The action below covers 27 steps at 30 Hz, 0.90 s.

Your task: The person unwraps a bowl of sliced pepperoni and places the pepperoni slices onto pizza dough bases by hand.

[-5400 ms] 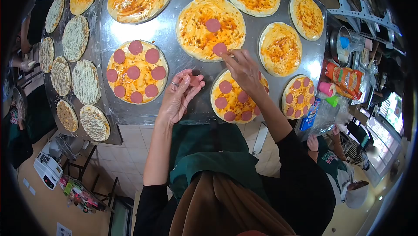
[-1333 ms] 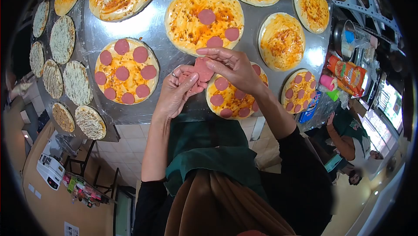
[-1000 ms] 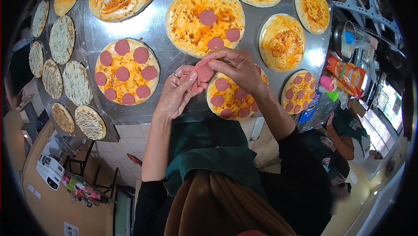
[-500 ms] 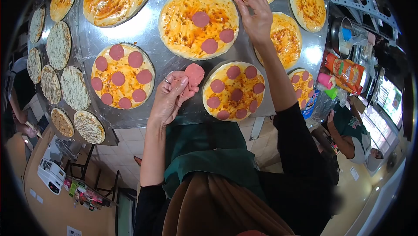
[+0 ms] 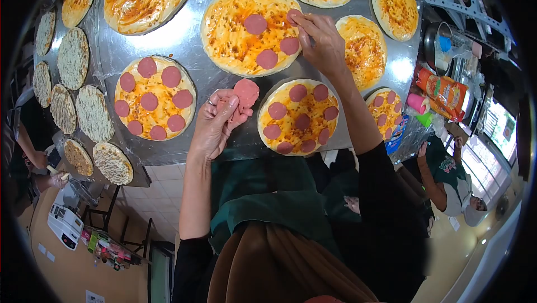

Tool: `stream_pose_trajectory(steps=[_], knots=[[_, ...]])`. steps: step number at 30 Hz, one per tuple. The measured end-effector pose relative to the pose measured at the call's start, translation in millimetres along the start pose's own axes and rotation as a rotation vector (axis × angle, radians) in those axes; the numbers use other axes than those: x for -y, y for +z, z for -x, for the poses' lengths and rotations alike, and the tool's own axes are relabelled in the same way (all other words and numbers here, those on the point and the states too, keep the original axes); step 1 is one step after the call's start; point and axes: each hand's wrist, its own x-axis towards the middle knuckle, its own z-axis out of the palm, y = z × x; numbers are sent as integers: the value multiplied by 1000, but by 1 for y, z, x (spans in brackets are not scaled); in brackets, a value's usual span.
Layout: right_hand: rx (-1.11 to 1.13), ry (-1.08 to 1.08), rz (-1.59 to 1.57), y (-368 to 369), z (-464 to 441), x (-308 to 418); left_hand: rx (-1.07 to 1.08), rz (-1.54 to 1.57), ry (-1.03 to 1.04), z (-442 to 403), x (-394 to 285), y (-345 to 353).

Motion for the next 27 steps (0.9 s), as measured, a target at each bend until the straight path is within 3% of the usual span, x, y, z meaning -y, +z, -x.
stream_pose_trajectory(steps=[3, 6, 9, 12, 15, 18, 21, 24, 27], knots=[[-52, -19, -73, 5, 1, -5, -11, -18, 25, -2, -2, 6], [219, 411, -794, -12, 4, 38, -18, -62, 66, -5, -3, 8], [569, 395, -914, -31, -1, 76, -22, -124, 94, -9, -2, 12], [618, 476, -1024, -30, -1, 82, -40, -169, 107, -9, -3, 18], [534, 414, -830, -26, -14, 67, -43, -176, 118, -10, -4, 17], [251, 643, -1090, -8, -27, 29, -59, -138, 116, -6, -3, 12], [-101, 274, -318, 7, -59, 0, -79, -100, 118, -4, -2, 9], [-161, -62, 54, 32, -60, -8, -99, -109, 126, -3, -2, 8], [-101, -37, 35, 44, -46, 6, -125, -138, 130, -3, -3, 6]])
